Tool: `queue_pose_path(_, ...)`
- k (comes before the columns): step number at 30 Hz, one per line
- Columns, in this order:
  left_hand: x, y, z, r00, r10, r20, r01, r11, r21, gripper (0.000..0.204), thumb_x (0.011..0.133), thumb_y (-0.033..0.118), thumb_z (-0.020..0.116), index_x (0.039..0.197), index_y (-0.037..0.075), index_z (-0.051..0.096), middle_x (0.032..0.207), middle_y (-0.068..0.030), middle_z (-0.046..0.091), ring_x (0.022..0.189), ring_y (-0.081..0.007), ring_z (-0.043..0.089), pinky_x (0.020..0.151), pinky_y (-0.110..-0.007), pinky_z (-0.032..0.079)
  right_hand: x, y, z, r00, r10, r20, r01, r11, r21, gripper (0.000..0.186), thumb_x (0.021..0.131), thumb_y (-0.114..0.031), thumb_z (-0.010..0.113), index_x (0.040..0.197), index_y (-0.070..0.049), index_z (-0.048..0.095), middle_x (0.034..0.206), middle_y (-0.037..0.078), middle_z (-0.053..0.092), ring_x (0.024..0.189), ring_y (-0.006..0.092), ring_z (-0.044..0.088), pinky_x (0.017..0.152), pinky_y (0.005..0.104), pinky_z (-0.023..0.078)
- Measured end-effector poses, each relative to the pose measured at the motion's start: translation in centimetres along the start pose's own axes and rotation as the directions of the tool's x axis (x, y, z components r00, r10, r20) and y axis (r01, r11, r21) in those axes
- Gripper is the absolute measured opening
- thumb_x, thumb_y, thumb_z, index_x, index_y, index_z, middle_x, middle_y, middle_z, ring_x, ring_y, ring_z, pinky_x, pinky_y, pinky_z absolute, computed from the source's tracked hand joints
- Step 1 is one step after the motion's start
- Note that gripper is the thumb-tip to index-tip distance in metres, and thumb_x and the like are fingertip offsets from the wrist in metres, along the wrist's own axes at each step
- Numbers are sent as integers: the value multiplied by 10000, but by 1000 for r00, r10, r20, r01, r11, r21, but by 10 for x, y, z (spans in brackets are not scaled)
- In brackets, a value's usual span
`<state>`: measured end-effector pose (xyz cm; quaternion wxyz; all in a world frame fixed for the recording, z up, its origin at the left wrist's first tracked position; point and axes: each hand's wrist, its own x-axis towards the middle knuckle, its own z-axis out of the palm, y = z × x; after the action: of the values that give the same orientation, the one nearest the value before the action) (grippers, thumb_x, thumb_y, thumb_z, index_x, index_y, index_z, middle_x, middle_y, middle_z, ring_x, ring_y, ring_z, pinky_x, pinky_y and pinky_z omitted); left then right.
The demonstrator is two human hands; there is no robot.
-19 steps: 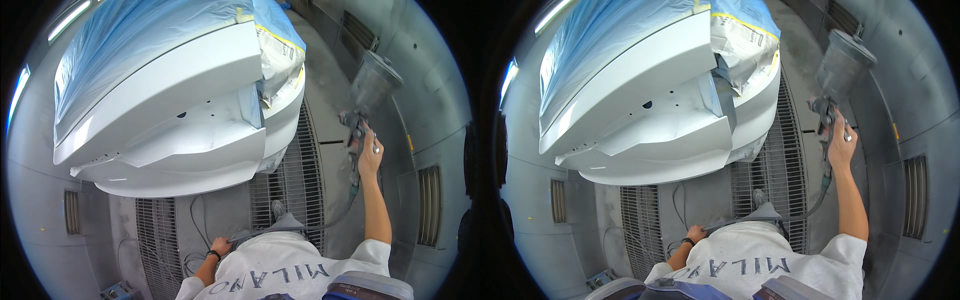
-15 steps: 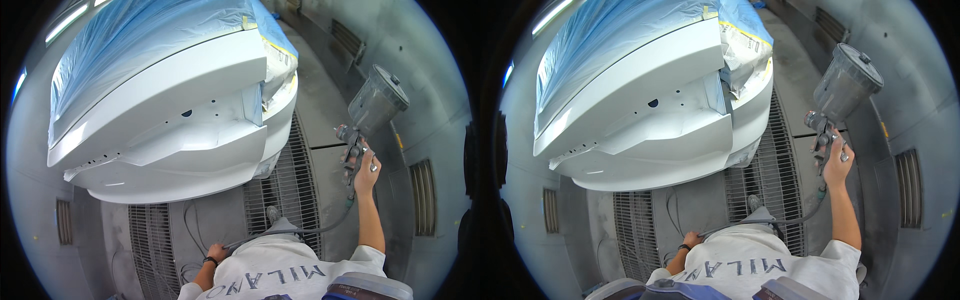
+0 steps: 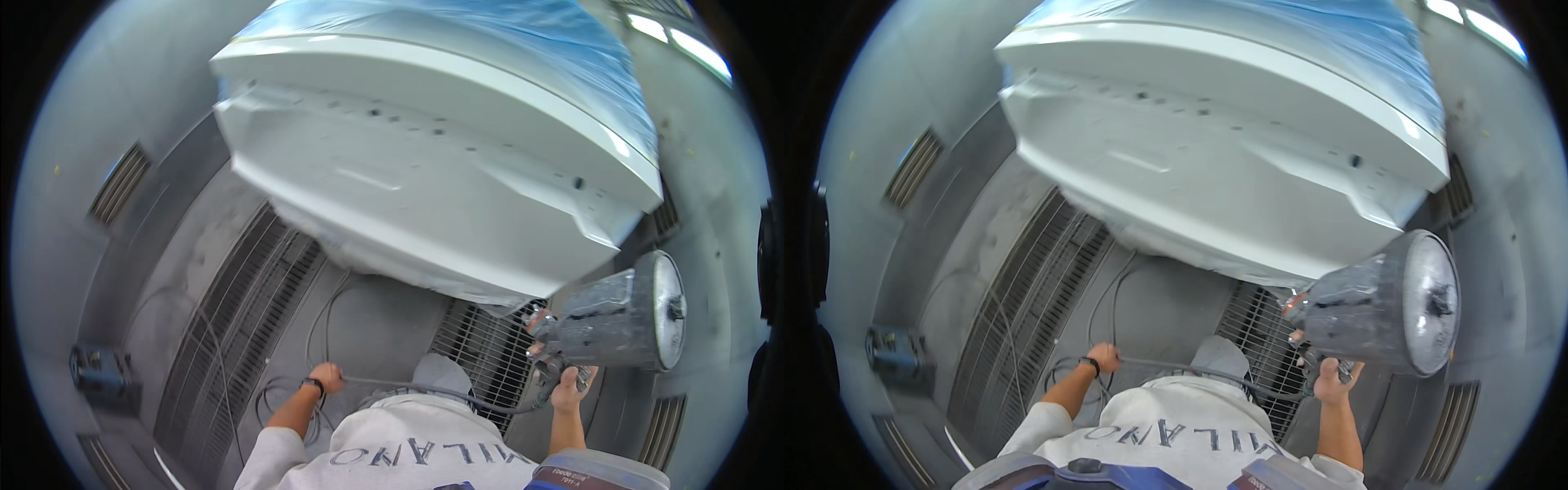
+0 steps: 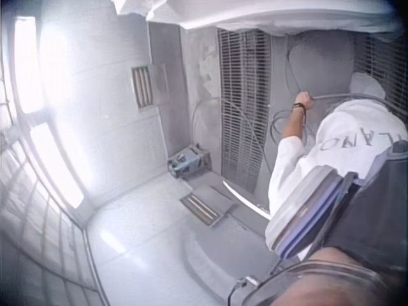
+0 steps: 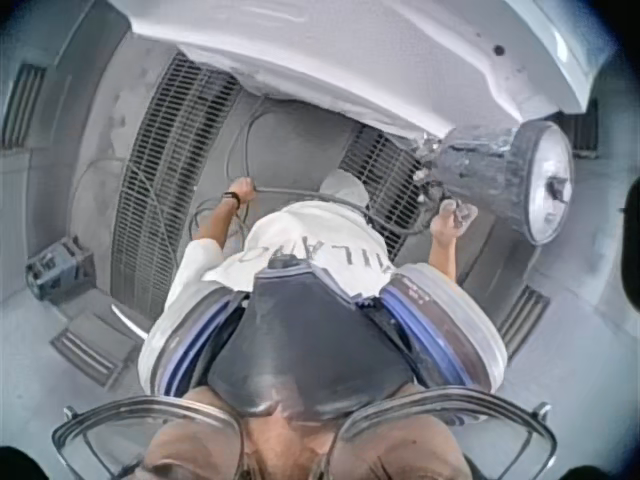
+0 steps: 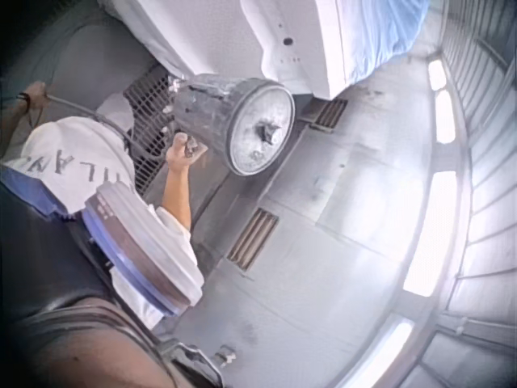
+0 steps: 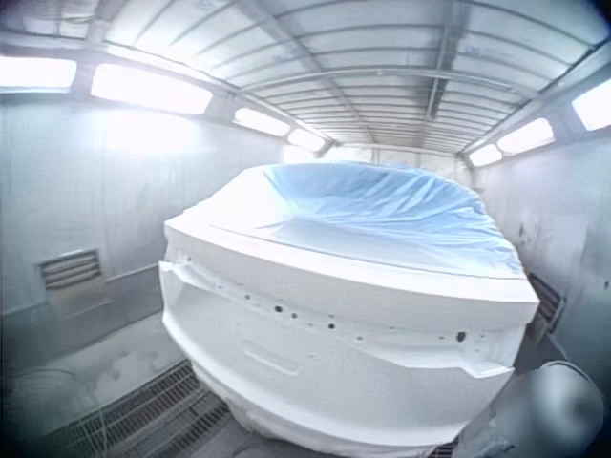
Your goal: The person uses a spray gun to apply white paint to a car bumper inside a paint booth. After finishing, they walk to a workbench, pour paint into the spray gun cup, and clean the equipment with a cloth.
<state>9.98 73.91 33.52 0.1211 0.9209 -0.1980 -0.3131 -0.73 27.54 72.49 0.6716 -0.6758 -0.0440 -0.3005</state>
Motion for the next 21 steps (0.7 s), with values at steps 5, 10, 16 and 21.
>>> queue_pose_path(5, 20, -101, -52, 968, -88, -235, 70, 994, -81, 241, 756, 276, 681, 926, 129, 768, 920, -202, 733, 897, -410, 695, 830, -501, 561, 41, 76, 104, 931, 143, 337, -181, 980, 84, 482, 955, -285, 742, 1240, 62, 566, 1066, 224, 699, 812, 222, 701, 608, 315, 595)
queue_pose_path(10, 15, -201, -121, 922, -211, -324, 181, 976, -120, 300, 881, 357, 689, 832, 72, 768, 788, -207, 716, 810, -396, 690, 755, -506, 554, 89, 143, 235, 700, 205, 684, -2, 958, -285, 355, 819, -31, 790, 1144, 21, 654, 1016, 120, 721, 895, 214, 678, 819, 334, 547)
queue_pose_path(16, -14, -348, -179, 930, -344, -130, 332, 937, -106, 292, 899, 311, 689, 869, 29, 757, 833, -211, 721, 813, -390, 687, 766, -490, 563, 124, 215, 467, 411, 299, 862, 24, 941, -338, 535, 728, 35, 710, 1254, -46, 652, 988, 210, 708, 845, 350, 709, 745, 361, 560)
queue_pose_path(21, -15, -463, -208, 883, -419, -209, 383, 903, -195, 213, 863, 212, 645, 893, 26, 743, 902, -271, 713, 917, -447, 679, 851, -523, 539, 145, 220, 595, 370, 191, 909, 43, 974, -222, 765, 684, 60, 683, 1428, -75, 567, 1191, 197, 704, 1033, 366, 704, 883, 406, 576)
